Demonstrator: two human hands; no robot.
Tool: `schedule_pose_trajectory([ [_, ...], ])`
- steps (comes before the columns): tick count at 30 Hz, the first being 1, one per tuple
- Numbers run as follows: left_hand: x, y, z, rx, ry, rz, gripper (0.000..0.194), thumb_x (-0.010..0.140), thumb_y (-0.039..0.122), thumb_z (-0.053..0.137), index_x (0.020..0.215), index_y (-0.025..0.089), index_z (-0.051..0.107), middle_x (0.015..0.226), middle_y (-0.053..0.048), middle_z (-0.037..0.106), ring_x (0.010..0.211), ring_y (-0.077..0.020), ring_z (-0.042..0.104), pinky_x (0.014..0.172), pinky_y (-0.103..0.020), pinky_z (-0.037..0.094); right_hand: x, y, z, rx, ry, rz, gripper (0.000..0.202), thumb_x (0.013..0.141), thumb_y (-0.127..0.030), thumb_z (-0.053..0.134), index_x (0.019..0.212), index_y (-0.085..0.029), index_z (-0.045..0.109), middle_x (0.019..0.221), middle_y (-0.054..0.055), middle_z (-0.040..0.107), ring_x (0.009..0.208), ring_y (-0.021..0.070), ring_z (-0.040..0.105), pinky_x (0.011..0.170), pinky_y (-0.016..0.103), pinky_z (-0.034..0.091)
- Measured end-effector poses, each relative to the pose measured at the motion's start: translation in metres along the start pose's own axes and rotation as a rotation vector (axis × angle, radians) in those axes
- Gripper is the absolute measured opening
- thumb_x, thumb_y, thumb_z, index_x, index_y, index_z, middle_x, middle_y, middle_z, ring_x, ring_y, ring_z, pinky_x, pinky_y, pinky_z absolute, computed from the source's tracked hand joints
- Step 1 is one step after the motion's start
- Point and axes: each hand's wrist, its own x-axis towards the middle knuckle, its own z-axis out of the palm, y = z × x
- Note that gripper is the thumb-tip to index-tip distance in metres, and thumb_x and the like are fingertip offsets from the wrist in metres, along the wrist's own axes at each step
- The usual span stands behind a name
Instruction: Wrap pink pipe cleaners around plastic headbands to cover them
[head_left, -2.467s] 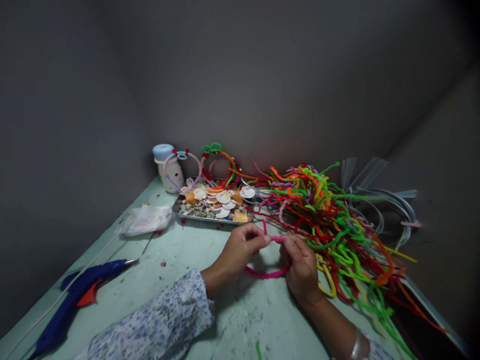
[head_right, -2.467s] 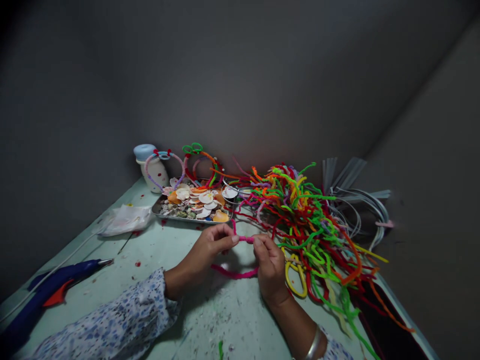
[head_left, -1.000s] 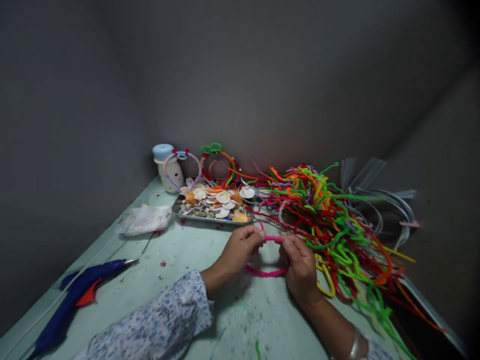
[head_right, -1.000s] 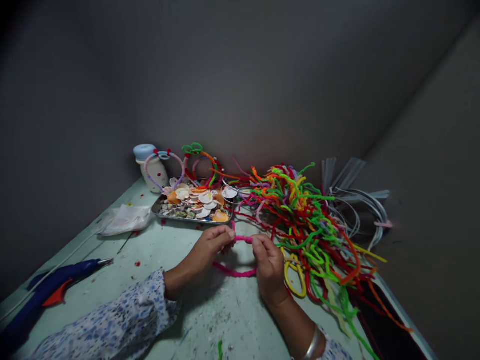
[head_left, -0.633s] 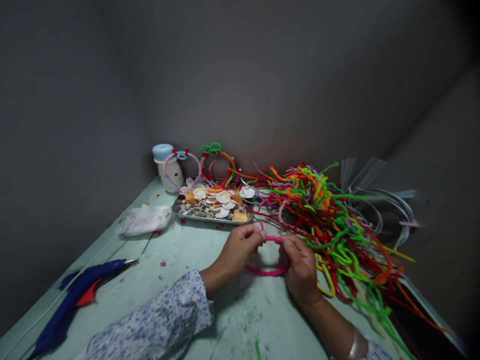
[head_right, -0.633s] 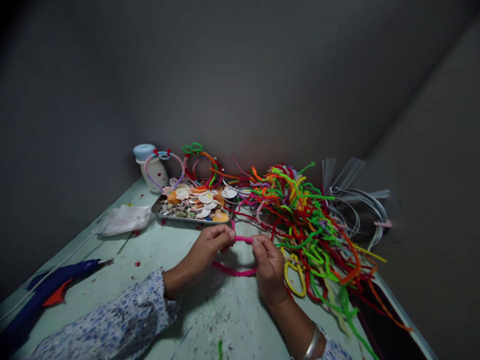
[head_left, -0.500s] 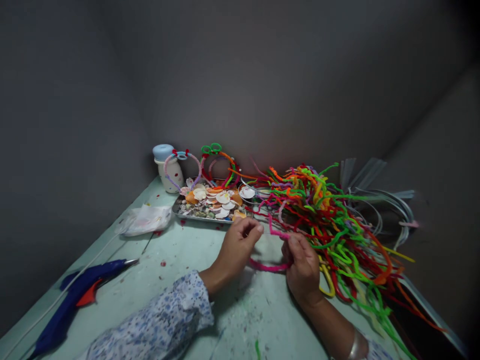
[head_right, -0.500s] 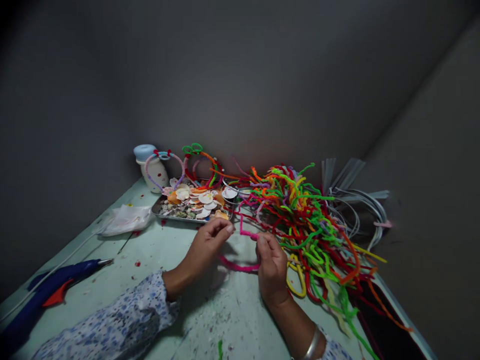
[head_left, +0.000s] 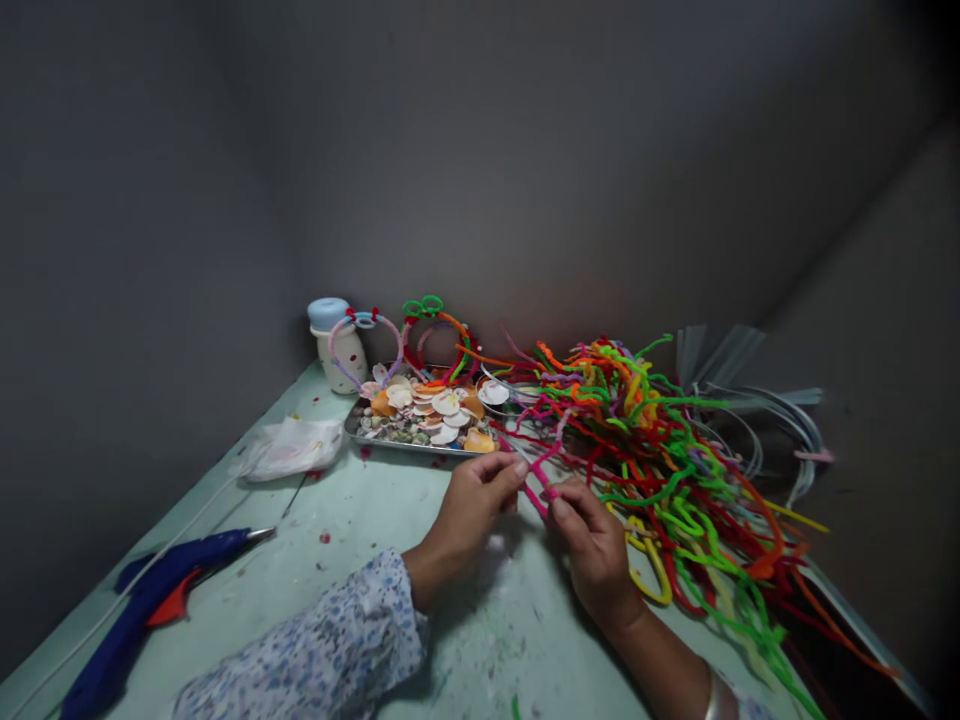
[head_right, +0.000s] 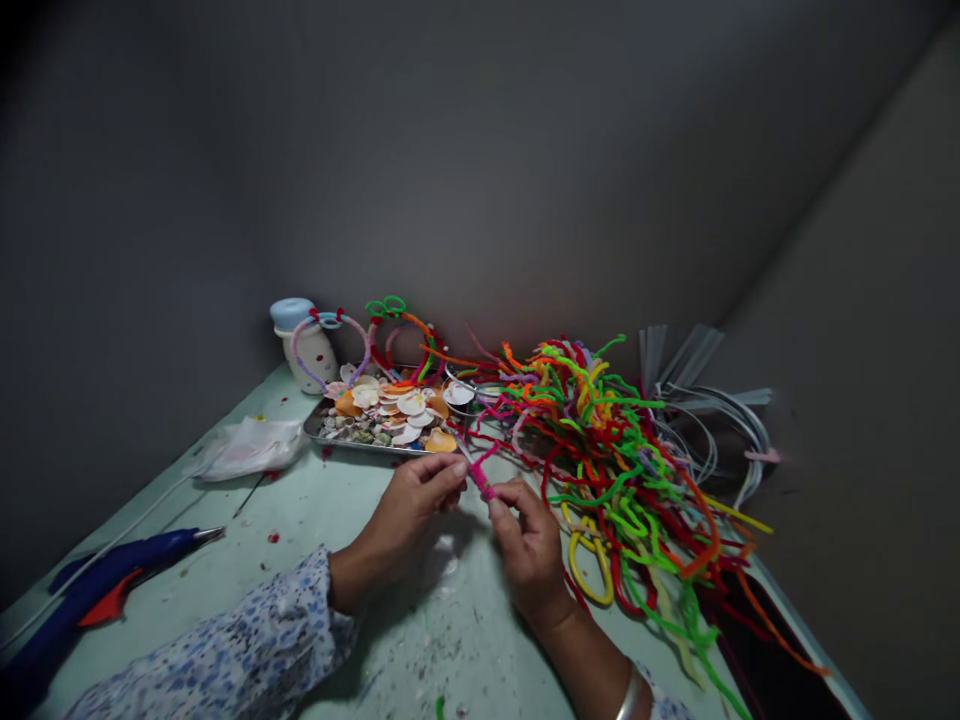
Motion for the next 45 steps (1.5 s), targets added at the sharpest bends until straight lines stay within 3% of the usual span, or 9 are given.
schedule_pose_trajectory([
  [5, -0.003, 0.000, 0.001, -0.142, -0.088, -0.090, 0.021, 0.073, 0.033, 0.070, 0.078, 0.014, 0.062, 0.067, 0.003, 0.051, 0.058, -0.0081, 0.041, 0.058, -0.022, 0.032, -0.002, -0.001, -0.001, 0.011, -0.138, -0.046, 0.016, 0.088, -0.031, 0.053, 0.081, -0.021, 0.063, 0.074, 0.001, 0.054, 0.069, 0.0179, 0.052, 0.064, 0.030, 0.041],
  [12, -0.007, 0.003, 0.006, -0.117, -0.171, -0.127, 0.015, 0.070, 0.026, 0.068, 0.070, 0.014, 0.059, 0.062, 0.001, 0.055, 0.057, -0.0104, 0.050, 0.060, -0.024, 0.036, -0.001, -0.002, -0.002, 0.073, -0.004, -0.002, 0.022, 0.091, -0.037, 0.048, 0.083, -0.023, 0.063, 0.074, 0.001, 0.056, 0.068, 0.0178, 0.053, 0.065, 0.029, 0.042],
  [20, -0.007, 0.000, 0.006, -0.075, -0.082, -0.075, 0.013, 0.071, 0.026, 0.063, 0.069, 0.016, 0.054, 0.056, 0.004, 0.052, 0.050, -0.0099, 0.048, 0.054, -0.023, 0.038, -0.002, 0.000, 0.001, 0.034, -0.082, 0.020, 0.017, 0.090, -0.035, 0.053, 0.087, -0.022, 0.063, 0.075, 0.001, 0.060, 0.067, 0.0174, 0.057, 0.060, 0.028, 0.045],
  [27, -0.006, 0.009, 0.002, 0.123, -0.043, 0.064, 0.010, 0.069, 0.022, 0.064, 0.064, 0.015, 0.058, 0.074, 0.000, 0.052, 0.065, -0.0114, 0.049, 0.061, -0.023, 0.039, -0.003, -0.002, 0.002, -0.064, -0.243, -0.093, 0.023, 0.091, -0.032, 0.050, 0.087, -0.023, 0.071, 0.084, 0.006, 0.068, 0.084, 0.0231, 0.062, 0.076, 0.035, 0.048],
  [30, -0.006, 0.017, -0.002, 0.094, -0.117, 0.072, 0.009, 0.073, 0.022, 0.061, 0.068, 0.015, 0.060, 0.071, 0.000, 0.053, 0.067, -0.0126, 0.049, 0.066, -0.024, 0.040, 0.002, 0.000, 0.001, -0.022, -0.092, -0.013, 0.027, 0.092, -0.037, 0.045, 0.088, -0.023, 0.068, 0.086, 0.006, 0.063, 0.084, 0.0224, 0.060, 0.076, 0.036, 0.048],
  [32, -0.005, 0.022, -0.004, 0.041, -0.173, 0.050, 0.007, 0.075, 0.021, 0.060, 0.072, 0.015, 0.061, 0.069, 0.000, 0.054, 0.067, -0.0124, 0.049, 0.068, -0.024, 0.039, 0.007, 0.003, 0.002, -0.041, 0.090, 0.105, 0.022, 0.088, -0.040, 0.052, 0.092, -0.022, 0.065, 0.093, 0.006, 0.062, 0.090, 0.0231, 0.059, 0.079, 0.036, 0.047],
  [34, -0.005, 0.025, -0.006, 0.013, -0.223, 0.046, 0.006, 0.076, 0.020, 0.061, 0.074, 0.015, 0.062, 0.069, 0.000, 0.055, 0.066, -0.0116, 0.048, 0.067, -0.024, 0.038, 0.011, 0.006, 0.003, -0.017, 0.169, 0.238, 0.029, 0.083, -0.044, 0.058, 0.101, -0.021, 0.062, 0.099, 0.007, 0.063, 0.091, 0.0238, 0.059, 0.077, 0.036, 0.048],
  [40, -0.003, 0.026, -0.010, -0.025, -0.324, 0.029, 0.010, 0.078, 0.024, 0.062, 0.076, 0.015, 0.062, 0.065, 0.001, 0.056, 0.057, -0.0088, 0.044, 0.056, -0.022, 0.032, 0.013, 0.005, 0.007, 0.285, -0.117, 0.438, 0.038, 0.084, -0.046, 0.058, 0.113, -0.021, 0.055, 0.069, 0.000, 0.064, 0.062, 0.0182, 0.059, 0.057, 0.029, 0.046],
  [45, 0.004, 0.018, -0.014, 0.030, -0.217, 0.018, 0.012, 0.077, 0.026, 0.063, 0.077, 0.014, 0.062, 0.061, 0.003, 0.051, 0.055, -0.0081, 0.041, 0.055, -0.022, 0.029, 0.012, 0.011, 0.006, 0.282, 0.109, 0.453, 0.033, 0.083, -0.045, 0.061, 0.106, -0.022, 0.054, 0.053, -0.008, 0.046, 0.043, 0.0102, 0.040, 0.041, 0.020, 0.031],
])
